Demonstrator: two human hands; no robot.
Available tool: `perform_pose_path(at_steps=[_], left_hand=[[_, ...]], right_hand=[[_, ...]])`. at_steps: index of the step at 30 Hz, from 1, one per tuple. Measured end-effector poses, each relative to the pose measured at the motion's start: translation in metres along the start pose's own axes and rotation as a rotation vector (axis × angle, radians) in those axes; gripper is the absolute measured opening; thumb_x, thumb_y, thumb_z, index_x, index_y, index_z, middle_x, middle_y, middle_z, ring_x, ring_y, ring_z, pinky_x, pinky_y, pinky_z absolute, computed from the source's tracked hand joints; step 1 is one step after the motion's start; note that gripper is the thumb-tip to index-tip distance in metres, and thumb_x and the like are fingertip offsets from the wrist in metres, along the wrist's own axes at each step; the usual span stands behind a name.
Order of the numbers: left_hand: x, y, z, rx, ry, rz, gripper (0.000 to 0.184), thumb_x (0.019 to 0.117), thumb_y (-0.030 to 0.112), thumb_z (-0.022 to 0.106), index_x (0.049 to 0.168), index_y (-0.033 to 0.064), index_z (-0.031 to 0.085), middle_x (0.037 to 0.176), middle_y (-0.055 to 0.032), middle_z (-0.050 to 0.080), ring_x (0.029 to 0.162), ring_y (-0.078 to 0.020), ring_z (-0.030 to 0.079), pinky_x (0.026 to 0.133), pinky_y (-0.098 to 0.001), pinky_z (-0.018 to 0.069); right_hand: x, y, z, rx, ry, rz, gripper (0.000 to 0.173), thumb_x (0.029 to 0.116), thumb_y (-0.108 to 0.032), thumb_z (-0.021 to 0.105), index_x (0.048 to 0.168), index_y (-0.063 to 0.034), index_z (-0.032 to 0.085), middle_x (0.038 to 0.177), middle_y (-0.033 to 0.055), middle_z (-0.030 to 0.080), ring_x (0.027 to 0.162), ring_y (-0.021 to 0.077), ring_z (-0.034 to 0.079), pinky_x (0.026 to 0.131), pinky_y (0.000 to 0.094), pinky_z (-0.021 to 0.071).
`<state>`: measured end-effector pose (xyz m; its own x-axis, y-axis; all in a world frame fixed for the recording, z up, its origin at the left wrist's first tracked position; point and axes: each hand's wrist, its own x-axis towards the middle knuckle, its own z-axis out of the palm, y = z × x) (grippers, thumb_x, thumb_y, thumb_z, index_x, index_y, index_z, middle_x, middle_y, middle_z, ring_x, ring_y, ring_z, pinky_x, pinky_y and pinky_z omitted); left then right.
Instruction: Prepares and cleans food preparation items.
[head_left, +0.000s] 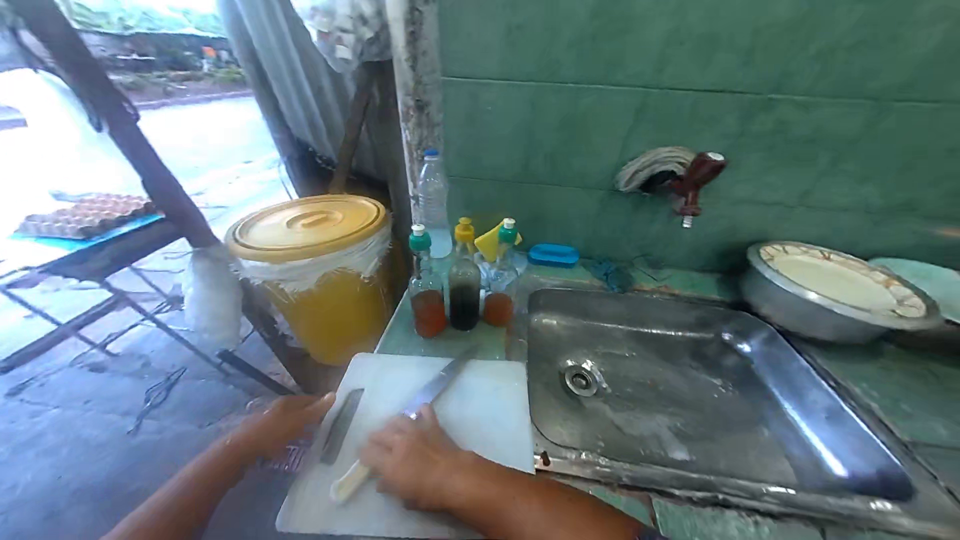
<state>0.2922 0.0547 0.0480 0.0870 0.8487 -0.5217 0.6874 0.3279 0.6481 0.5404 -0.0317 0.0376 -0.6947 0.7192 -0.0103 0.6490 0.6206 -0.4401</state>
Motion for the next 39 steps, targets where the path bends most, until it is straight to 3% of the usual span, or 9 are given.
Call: perform_pose_path(at_steps=[3, 6, 9, 14, 18, 23, 29, 34, 39], left_hand=[[-0.009, -0.03, 0.018, 0.037, 0.072, 0.182, 0.03, 0.1043, 0.027, 0.059, 0.119, 0.0025, 0.069, 0.106, -0.0164, 0.071, 0.092, -0.0262, 0.068, 0.08, -0.0481, 0.0556], [-0.012, -0.038, 0.028, 0.004, 0.2, 0.263, 0.028, 0.1004, 0.025, 0.059, 0.11, 0.0, 0.069, 0.093, -0.0145, 0.069, 0.082, -0.0243, 0.066, 0.076, -0.0486, 0.0537], [-0.041, -0.007, 0.044, -0.326, 0.202, 0.193, 0.022, 0.1047, 0.019, 0.043, 0.112, 0.0023, 0.057, 0.084, -0.004, 0.069, 0.063, -0.0103, 0.065, 0.057, -0.0278, 0.0553], [-0.089, 0.068, 0.087, -0.603, 0.189, 0.189, 0.02, 0.1111, 0.013, 0.035, 0.108, 0.004, 0.053, 0.077, -0.0043, 0.069, 0.058, -0.0086, 0.065, 0.052, -0.0217, 0.0535], [-0.1, 0.136, 0.15, -0.62, 0.157, 0.244, 0.022, 0.1117, 0.014, 0.037, 0.112, 0.0024, 0.056, 0.076, -0.004, 0.068, 0.059, -0.0088, 0.065, 0.055, -0.0225, 0.0548], [-0.102, 0.23, 0.251, -0.661, 0.172, 0.201, 0.023, 0.1117, 0.019, 0.041, 0.125, 0.0018, 0.05, 0.082, -0.0104, 0.067, 0.06, -0.0158, 0.064, 0.055, -0.0296, 0.0553], [-0.1, 0.261, 0.321, -0.603, 0.32, 0.256, 0.03, 0.1081, 0.013, 0.052, 0.135, 0.0005, 0.048, 0.085, -0.0113, 0.067, 0.062, -0.015, 0.064, 0.059, -0.0299, 0.0558], [-0.109, 0.266, 0.303, -0.171, 0.431, 0.749, 0.036, 0.1002, 0.006, 0.062, 0.136, 0.0041, 0.057, 0.086, -0.0074, 0.071, 0.067, -0.0113, 0.067, 0.066, -0.0312, 0.059], [-0.082, 0.274, 0.317, 0.328, 0.41, 1.231, 0.027, 0.0997, 0.007, 0.059, 0.124, 0.0074, 0.071, 0.109, -0.0099, 0.076, 0.096, -0.0248, 0.075, 0.087, -0.0503, 0.0604]], right_hand=[[-0.006, 0.009, -0.001, -0.032, 0.061, -0.035, 0.03, 0.0994, -0.012, 0.062, 0.128, -0.011, 0.07, 0.126, 0.014, 0.068, 0.122, 0.0362, 0.06, 0.102, 0.0629, 0.0414], [-0.017, 0.011, -0.007, -0.063, 0.1, -0.082, 0.02, 0.0994, -0.012, 0.062, 0.116, -0.0071, 0.073, 0.116, 0.0149, 0.069, 0.115, 0.0353, 0.062, 0.099, 0.0601, 0.0432], [-0.038, 0.014, -0.023, -0.088, 0.14, -0.142, 0.02, 0.0987, -0.013, 0.063, 0.116, -0.0066, 0.072, 0.115, 0.0164, 0.069, 0.113, 0.0363, 0.063, 0.096, 0.0597, 0.045], [-0.107, 0.051, -0.063, -0.038, 0.123, -0.172, 0.028, 0.0962, -0.01, 0.067, 0.123, -0.002, 0.067, 0.116, 0.0219, 0.067, 0.113, 0.0406, 0.063, 0.096, 0.0608, 0.0479], [-0.192, 0.115, -0.108, -0.12, 0.163, -0.042, 0.027, 0.0977, -0.006, 0.063, 0.122, 0.0037, 0.066, 0.121, 0.0242, 0.066, 0.119, 0.0405, 0.063, 0.102, 0.0573, 0.0489], [-0.31, 0.218, -0.142, -0.244, 0.267, 0.181, 0.026, 0.0905, 0.0, 0.071, 0.115, 0.0055, 0.065, 0.113, 0.0239, 0.066, 0.106, 0.0387, 0.067, 0.093, 0.0543, 0.0563], [-0.392, 0.28, -0.139, -0.255, 0.052, 0.465, 0.027, 0.0969, -0.01, 0.062, 0.117, 0.0069, 0.064, 0.117, 0.0272, 0.064, 0.108, 0.0441, 0.065, 0.093, 0.0606, 0.0515], [-0.399, 0.297, -0.124, -0.193, -0.242, 0.509, 0.036, 0.0979, -0.013, 0.063, 0.131, 0.0032, 0.061, 0.133, 0.03, 0.058, 0.126, 0.0506, 0.055, 0.102, 0.0695, 0.0431], [-0.395, 0.326, -0.09, -0.156, -0.329, 0.513, 0.034, 0.0992, -0.017, 0.062, 0.129, -0.0017, 0.067, 0.137, 0.0277, 0.058, 0.132, 0.0481, 0.05, 0.108, 0.0631, 0.0418]])
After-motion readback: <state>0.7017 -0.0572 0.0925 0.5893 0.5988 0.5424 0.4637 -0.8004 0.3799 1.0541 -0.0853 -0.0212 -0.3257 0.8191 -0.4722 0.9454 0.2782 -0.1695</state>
